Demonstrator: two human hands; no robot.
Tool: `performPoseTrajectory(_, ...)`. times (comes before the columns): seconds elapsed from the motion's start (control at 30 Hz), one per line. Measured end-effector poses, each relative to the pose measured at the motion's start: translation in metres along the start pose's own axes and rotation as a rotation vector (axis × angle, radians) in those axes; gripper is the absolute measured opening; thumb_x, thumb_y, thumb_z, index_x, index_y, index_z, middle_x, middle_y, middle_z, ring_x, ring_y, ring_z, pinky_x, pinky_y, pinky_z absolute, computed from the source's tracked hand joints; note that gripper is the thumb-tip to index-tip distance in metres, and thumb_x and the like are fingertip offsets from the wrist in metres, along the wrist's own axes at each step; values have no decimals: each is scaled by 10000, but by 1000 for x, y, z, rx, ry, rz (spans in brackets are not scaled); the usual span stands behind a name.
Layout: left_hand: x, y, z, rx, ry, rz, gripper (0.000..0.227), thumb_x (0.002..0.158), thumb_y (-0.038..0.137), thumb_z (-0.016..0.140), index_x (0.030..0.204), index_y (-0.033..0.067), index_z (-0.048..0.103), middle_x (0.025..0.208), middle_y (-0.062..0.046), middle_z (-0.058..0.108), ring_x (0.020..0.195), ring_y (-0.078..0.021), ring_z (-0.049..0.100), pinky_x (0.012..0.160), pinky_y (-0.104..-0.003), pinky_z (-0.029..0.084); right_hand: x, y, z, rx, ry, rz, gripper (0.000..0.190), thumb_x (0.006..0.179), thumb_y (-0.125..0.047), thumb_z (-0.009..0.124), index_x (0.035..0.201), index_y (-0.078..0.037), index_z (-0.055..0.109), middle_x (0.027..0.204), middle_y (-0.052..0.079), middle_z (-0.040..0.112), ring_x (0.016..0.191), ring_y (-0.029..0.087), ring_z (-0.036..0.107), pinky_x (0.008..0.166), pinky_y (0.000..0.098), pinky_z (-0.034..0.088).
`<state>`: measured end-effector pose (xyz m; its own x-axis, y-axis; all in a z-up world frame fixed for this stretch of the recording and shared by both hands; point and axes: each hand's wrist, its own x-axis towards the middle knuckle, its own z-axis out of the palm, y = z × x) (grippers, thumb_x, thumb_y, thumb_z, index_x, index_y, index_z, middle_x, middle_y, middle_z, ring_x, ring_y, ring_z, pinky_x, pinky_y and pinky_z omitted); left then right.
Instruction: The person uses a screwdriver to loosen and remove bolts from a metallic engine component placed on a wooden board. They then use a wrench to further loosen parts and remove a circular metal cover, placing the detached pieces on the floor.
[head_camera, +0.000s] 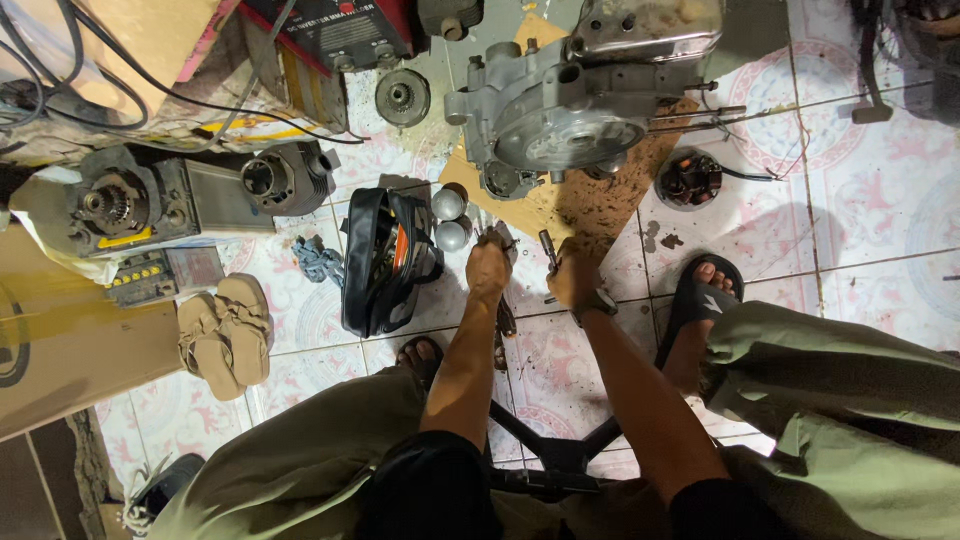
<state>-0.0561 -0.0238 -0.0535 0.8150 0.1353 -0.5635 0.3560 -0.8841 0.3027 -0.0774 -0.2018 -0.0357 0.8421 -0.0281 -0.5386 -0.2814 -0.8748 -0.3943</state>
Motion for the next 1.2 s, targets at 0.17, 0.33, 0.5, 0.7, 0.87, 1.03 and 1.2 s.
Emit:
performPoseTrajectory(0.17,-1,1,7,-12,49,44,204,816,165,586,967,75,688,919,-159,685,942,-332,672,775,-435,580,-17,-20,-25,-35,-42,69,210,784,-308,584,878,-129,641,861,98,695,906,311,680,765,470,561)
performPoseTrajectory(0.33,-25,22,-22,42,66,109,211,809,172,613,975,74,698,934,-160,689,944,-322,675,758,-440,587,-9,-9,-12,31,73,28,154,796,-245,608,886,-123,583,842,120,681,884,323,681,747,470,567)
performPoseTrajectory(0.5,28,-22,63,120,76,95,159,816,130,619,900,34,714,880,-188,702,888,-330,691,746,-457,577,0,6,-2,89,135,46,181,793,-273,590,908,-152,519,818,110,634,865,365,660,722,499,556)
performPoseTrajectory(0.7,-28,39,-41,24,-11,83,475,842,136,560,1307,96,473,1209,-170,577,1017,-389,636,839,-502,550,1,7,-15,287,244,155,199,747,-274,612,908,-189,530,833,128,664,879,406,658,787,527,526)
performPoseTrajectory(0.87,-23,32,-22,74,-74,105,518,831,123,577,1330,99,438,1232,-135,565,1040,-366,633,842,-502,549,9,5,-14,288,246,266,200,737,-338,597,910,-244,565,849,78,690,892,344,670,812,468,534)
performPoseTrajectory(1.03,-13,54,-24,-7,0,159,387,819,163,581,1193,118,492,1126,-120,594,991,-360,642,810,-492,554,15,7,-14,269,296,260,219,720,-345,605,905,-231,580,841,132,687,885,369,669,822,479,521)
performPoseTrajectory(1.2,-14,71,-10,-263,223,216,135,798,239,584,842,112,592,835,-123,679,825,-361,681,713,-456,567,8,6,-26,346,301,227,238,711,-336,611,905,-198,618,843,127,686,889,379,661,818,485,514)
